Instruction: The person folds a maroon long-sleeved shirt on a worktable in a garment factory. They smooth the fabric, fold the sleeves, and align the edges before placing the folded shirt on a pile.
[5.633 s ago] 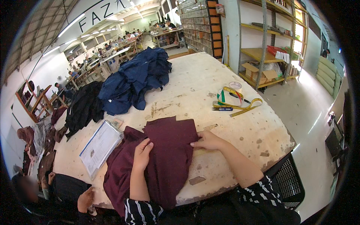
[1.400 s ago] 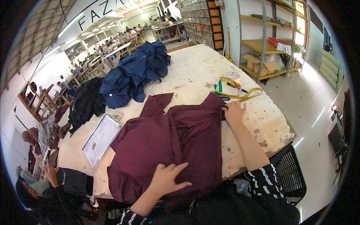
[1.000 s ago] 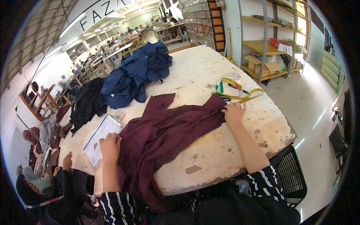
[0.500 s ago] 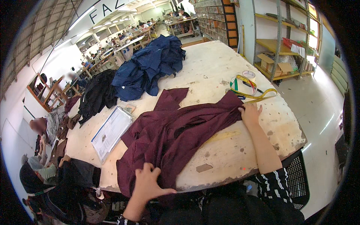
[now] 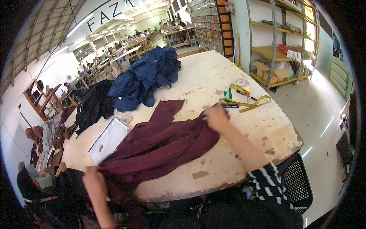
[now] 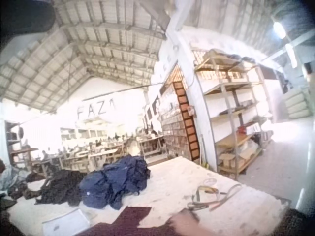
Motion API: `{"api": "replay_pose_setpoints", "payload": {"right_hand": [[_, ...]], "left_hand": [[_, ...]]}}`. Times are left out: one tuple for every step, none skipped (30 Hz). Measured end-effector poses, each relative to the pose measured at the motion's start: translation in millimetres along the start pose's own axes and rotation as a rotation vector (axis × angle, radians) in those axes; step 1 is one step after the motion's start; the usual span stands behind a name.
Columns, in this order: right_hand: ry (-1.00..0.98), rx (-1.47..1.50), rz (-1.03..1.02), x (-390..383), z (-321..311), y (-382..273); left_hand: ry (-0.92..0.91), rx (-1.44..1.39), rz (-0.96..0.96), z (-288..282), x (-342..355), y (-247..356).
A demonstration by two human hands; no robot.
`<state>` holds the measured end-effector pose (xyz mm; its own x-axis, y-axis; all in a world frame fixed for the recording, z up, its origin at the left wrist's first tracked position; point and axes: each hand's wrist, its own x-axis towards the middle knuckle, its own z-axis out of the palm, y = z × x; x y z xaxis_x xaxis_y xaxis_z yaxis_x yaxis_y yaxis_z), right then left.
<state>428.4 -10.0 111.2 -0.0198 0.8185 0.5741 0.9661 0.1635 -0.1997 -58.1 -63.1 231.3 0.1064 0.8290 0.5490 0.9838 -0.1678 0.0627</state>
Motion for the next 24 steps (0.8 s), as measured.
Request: {"api": "replay_pose_setpoints", "payload": {"right_hand": [[-0.146,0.076,0.123,7,29,-20],[-0.178,0.228,0.096,6,36,-65],[-0.287,0.301,-0.089,1,63,-89],[-0.363,0.59,-0.042,-10,87,-121],[-0.674,0.643,-0.19,-18,68,-156],[-0.987,0.688,-0.309,-27,41,-188],[-0.956,0.806,-0.34,-23,17,-193],[-0.923,0.924,-0.372,-23,1,-191],[-0.89,1.036,-0.382,-23,-8,-177],[-0.834,0.991,-0.164,-12,-14,-156],[-0.655,0.741,-0.083,-2,-17,-113],[-0.515,0.73,0.088,4,-21,-74],[-0.409,0.684,0.354,7,-32,-36],[-0.177,0.58,0.432,4,-50,-9],[-0.081,0.429,0.422,-5,-66,21],[-0.088,0.36,0.476,-11,-94,29],[-0.086,0.291,0.513,-15,-113,43],[-0.053,0.3,0.532,-21,-137,47],[-0.116,0.386,0.601,-32,-146,78],[-0.149,0.261,0.683,-34,-158,85],[-0.183,0.139,0.757,-33,-166,84],[-0.121,-0.042,0.769,-35,-161,84],[-0.058,-0.224,0.774,-37,-147,84],[0.005,-0.398,0.771,-39,-130,86]], "left_hand": [[0.19,-0.025,0.02,-14,12,-1],[0.369,-0.05,0.006,-23,20,-14],[0.383,0.032,0.012,-41,36,-16],[0.511,-0.025,0.089,-46,55,-30],[0.645,0.014,0.086,-50,70,-28],[0.607,-0.023,0.08,-58,87,-21],[0.582,0.02,0.062,-59,102,-29],[0.557,0.064,0.045,-51,119,-44],[0.521,0.088,0.034,-30,139,-53],[0.409,0.133,0.02,-34,142,-65],[0.273,0.115,0.025,-2,154,-69],[0.18,0.136,0.002,11,151,-68],[0.088,0.149,-0.019,26,146,-65],[0.039,-0.005,0.055,41,137,-66],[-0.011,-0.169,0.136,60,129,-64],[-0.186,-0.259,0.175,74,122,-56],[-0.357,-0.34,0.216,78,116,-43],[-0.495,-0.396,0.167,75,115,-21],[-0.631,-0.449,0.123,66,118,3],[-0.523,-0.441,0.193,71,120,13],[-0.32,-0.362,0.289,87,124,13],[-0.159,-0.388,0.316,93,129,31],[0.004,-0.413,0.338,99,132,53],[0.003,-0.262,0.288,109,134,66]]}}
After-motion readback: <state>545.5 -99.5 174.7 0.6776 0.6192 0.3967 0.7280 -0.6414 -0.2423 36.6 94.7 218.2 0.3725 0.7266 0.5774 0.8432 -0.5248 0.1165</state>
